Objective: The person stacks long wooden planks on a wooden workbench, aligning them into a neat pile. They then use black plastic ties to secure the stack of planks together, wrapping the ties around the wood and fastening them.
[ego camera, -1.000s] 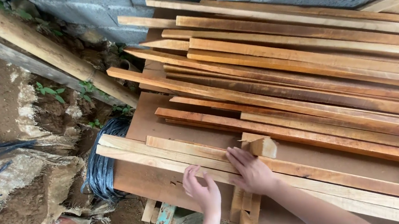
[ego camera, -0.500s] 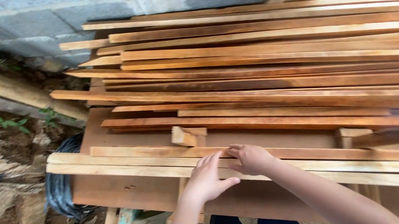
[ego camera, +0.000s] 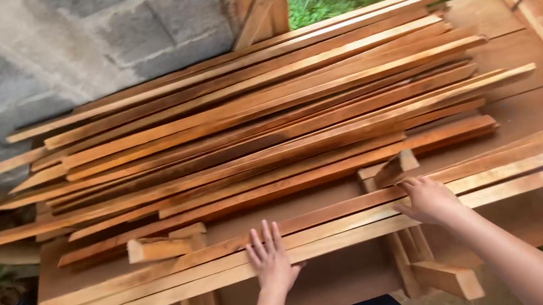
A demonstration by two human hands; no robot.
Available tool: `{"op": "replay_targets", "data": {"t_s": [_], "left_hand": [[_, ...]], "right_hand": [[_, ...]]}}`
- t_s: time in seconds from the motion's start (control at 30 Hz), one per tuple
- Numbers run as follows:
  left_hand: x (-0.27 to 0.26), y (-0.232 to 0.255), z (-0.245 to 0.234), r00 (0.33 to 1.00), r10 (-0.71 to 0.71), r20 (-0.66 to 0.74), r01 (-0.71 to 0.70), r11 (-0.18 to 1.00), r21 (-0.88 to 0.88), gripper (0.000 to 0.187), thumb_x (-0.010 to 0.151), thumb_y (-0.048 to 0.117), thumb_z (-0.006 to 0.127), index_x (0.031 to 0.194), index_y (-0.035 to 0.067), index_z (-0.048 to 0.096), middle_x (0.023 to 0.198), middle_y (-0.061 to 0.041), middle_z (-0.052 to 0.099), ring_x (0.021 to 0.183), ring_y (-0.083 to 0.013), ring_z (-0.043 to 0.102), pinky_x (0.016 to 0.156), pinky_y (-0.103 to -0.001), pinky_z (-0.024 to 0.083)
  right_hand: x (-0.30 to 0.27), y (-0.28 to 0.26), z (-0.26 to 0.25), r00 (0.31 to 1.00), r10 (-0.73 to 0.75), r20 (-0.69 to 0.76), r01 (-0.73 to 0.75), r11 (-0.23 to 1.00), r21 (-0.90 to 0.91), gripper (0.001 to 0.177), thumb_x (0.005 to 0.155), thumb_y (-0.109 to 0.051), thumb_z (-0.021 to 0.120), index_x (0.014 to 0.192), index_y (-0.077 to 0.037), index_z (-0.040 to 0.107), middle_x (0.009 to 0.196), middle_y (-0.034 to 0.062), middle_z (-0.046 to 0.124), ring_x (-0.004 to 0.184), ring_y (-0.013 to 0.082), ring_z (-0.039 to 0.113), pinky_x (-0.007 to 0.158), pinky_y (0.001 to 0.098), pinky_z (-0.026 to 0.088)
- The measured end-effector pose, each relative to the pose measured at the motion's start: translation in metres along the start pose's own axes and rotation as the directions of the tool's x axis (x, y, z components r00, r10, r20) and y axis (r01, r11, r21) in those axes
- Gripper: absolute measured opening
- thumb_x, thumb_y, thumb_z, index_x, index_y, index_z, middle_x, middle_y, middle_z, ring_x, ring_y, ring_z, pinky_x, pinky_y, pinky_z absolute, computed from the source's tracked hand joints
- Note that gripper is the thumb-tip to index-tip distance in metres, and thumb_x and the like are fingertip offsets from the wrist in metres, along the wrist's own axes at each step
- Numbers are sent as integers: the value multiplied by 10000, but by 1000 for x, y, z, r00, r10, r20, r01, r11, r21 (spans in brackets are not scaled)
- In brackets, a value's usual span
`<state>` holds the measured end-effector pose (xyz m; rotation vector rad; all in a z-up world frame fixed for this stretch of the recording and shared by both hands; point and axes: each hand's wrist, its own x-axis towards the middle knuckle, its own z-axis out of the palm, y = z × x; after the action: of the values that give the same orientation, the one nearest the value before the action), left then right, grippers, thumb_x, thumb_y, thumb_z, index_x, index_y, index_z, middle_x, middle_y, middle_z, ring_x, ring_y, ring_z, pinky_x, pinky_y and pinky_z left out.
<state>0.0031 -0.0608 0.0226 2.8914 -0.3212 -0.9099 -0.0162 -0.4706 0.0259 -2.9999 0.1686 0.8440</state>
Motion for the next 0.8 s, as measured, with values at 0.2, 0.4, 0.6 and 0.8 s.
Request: {"op": "replay_targets", "data": {"t_s": [0.2, 0.4, 0.6, 0.8], "left_hand": [[8, 8, 5, 996, -93, -14, 93, 995, 21, 1334, 766, 356, 910, 1659, 103, -48, 1726, -162, -126, 1556, -472, -94, 1220, -684, 15], [9, 159, -31, 967, 198, 157, -155, 955, -254, 814, 910, 523, 698, 1566, 146, 400, 1595, -106, 448, 1480, -326, 425, 1224, -551, 268], [48, 370, -39, 899, 416, 141, -351, 873, -338, 915, 808, 521, 779, 1538, 121, 400, 1488, -153, 551, 1418, -377, 478, 1162, -528, 391], [89, 533, -23, 876, 460, 144, -481, 855, 195, 1391, 589, 697, 813, 1633, 57, 154, 1673, -159, 263, 1528, -384, 247, 1236, -600, 168]], "right_hand": [[-38, 22, 15, 856, -57, -513, 199, 954, 226, 569, 851, -411, 751, 1349, -150, 664, 1438, 197, 579, 1325, 403, 566, 1133, 504, 458], [-26, 174, 57, 861, 42, -506, 132, 944, 303, 460, 928, -449, 667, 1333, -231, 651, 1464, 8, 575, 1386, 238, 546, 1127, 458, 461], [-4, 363, 110, 685, 292, -668, 24, 907, 421, 886, 823, -462, 785, 1510, 9, 483, 1586, 284, 416, 1410, 550, 397, 1129, 655, 378], [30, 432, 117, 916, 383, 118, -168, 98, 981, 919, 1011, -752, 445, 1453, 47, 543, 1545, 287, 447, 1469, 407, 369, 1235, 528, 284]]}}
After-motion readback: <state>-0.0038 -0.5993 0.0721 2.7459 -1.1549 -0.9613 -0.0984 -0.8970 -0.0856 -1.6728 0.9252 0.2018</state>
